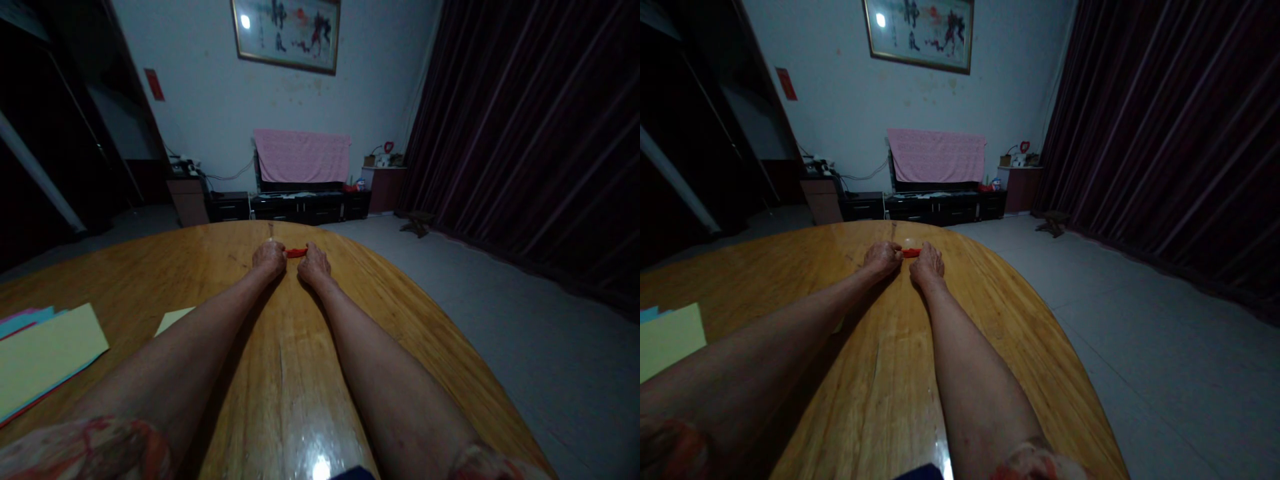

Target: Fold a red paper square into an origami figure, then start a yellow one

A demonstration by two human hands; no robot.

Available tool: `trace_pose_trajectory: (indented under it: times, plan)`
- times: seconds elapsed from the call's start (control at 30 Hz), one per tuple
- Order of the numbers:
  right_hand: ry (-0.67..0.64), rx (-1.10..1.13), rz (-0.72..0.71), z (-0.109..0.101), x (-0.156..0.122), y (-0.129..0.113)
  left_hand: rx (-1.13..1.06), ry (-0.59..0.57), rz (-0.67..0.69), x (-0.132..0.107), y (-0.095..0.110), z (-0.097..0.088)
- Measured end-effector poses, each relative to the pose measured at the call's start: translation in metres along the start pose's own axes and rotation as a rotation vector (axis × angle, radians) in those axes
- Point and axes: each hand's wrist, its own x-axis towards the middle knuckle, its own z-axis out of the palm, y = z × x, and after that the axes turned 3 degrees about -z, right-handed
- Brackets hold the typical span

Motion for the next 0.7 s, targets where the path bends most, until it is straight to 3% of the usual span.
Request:
trace_pose_trajectory:
  times: [0.7]
  plan:
    - [0.036,0.007,0.004,0.0009,0.0012,0.0018,-0.007,-0.011,-0.007,0.0042,-0.0019,0.0003]
